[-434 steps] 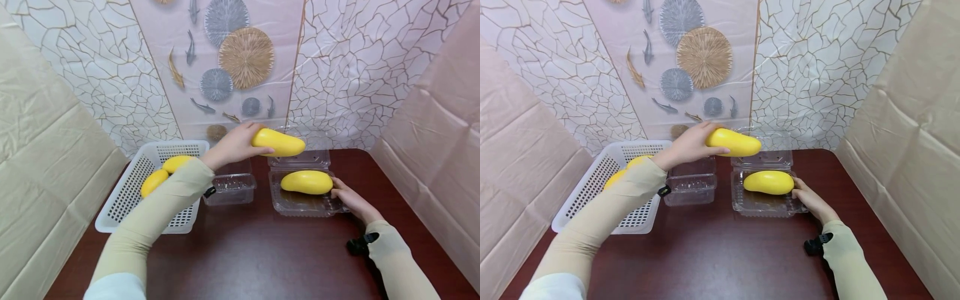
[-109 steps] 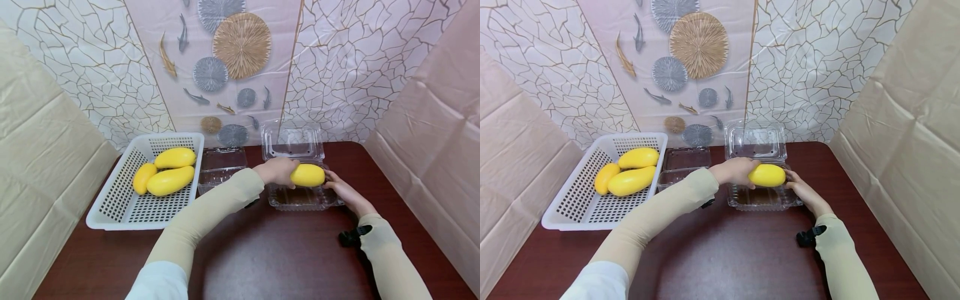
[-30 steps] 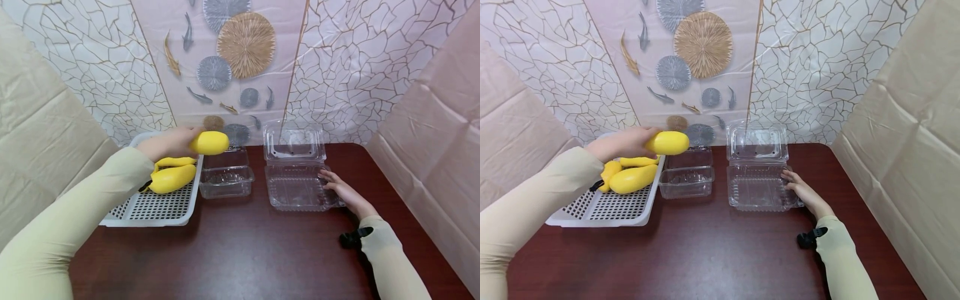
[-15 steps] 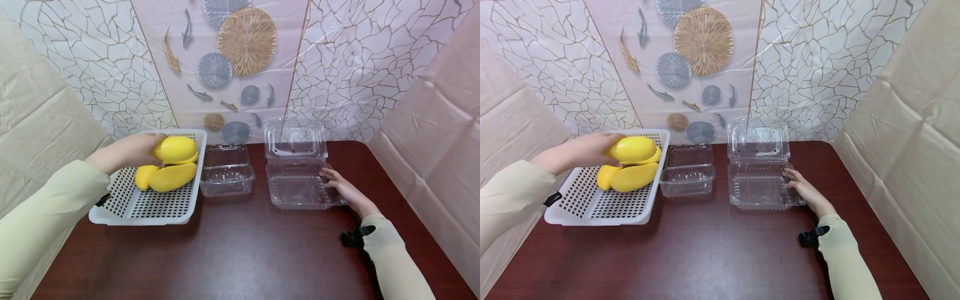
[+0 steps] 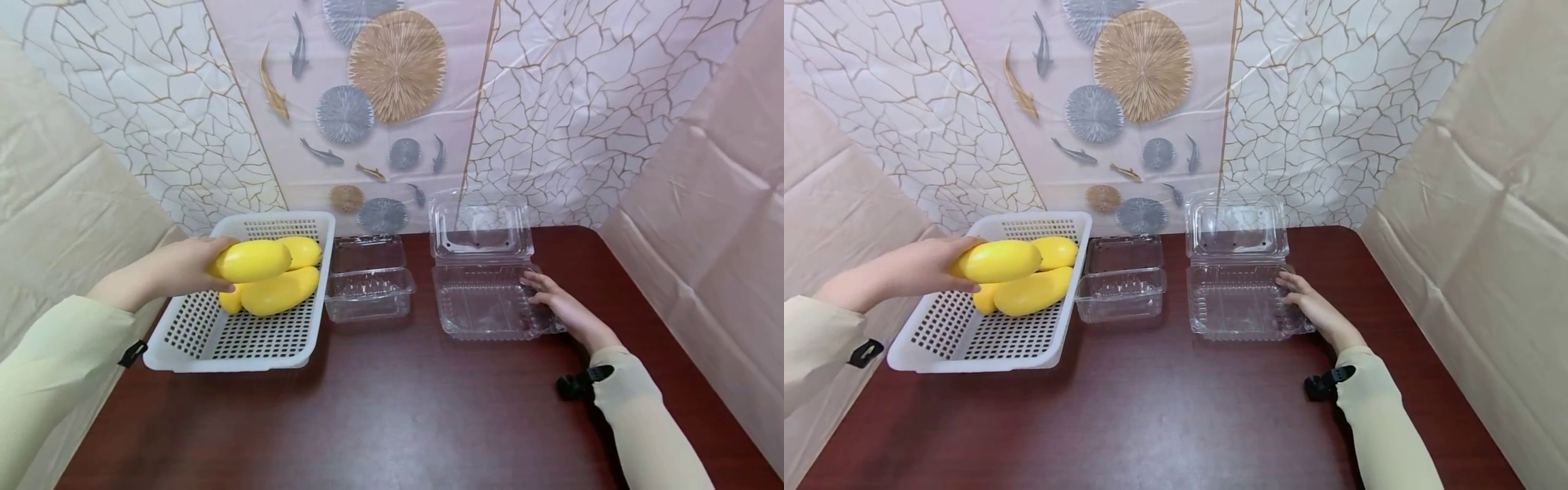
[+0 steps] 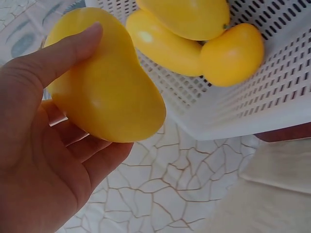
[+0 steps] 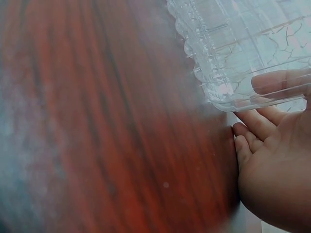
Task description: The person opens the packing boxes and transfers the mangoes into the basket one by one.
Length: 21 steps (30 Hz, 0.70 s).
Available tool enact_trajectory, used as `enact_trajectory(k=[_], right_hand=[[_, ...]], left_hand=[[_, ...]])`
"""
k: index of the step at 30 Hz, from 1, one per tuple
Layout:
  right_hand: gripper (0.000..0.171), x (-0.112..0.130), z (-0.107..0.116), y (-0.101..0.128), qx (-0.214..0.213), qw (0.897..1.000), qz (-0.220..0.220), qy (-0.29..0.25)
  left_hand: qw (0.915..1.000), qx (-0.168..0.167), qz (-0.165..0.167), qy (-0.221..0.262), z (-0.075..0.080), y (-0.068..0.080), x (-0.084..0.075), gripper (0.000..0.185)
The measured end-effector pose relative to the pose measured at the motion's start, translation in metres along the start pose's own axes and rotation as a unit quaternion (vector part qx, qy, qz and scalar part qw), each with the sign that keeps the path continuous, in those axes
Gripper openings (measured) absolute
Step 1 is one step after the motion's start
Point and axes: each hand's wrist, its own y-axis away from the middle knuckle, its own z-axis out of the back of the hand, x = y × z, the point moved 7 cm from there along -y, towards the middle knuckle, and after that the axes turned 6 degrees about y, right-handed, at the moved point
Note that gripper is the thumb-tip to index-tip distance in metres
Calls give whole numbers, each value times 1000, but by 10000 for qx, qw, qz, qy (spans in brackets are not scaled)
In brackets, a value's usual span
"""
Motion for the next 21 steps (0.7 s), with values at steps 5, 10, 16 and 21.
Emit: enact_trajectory(k=[5,10,16,21], right_hand=[[66,1,5,2,1,10000,-45,85],[66,1,4,4,-15,10000,-59,64],[66,-1,0,2,22,10000,-74,58],[66,-1,-2,-1,29,10000,-80,30]], left_hand=[[9998,20,-141,112,-10,3,4,67],[9994,131,-109,308,-22,6,9,68],[9984,335,0,457,-39,12,16,71],[9978,363,86,550,-44,15,20,70]])
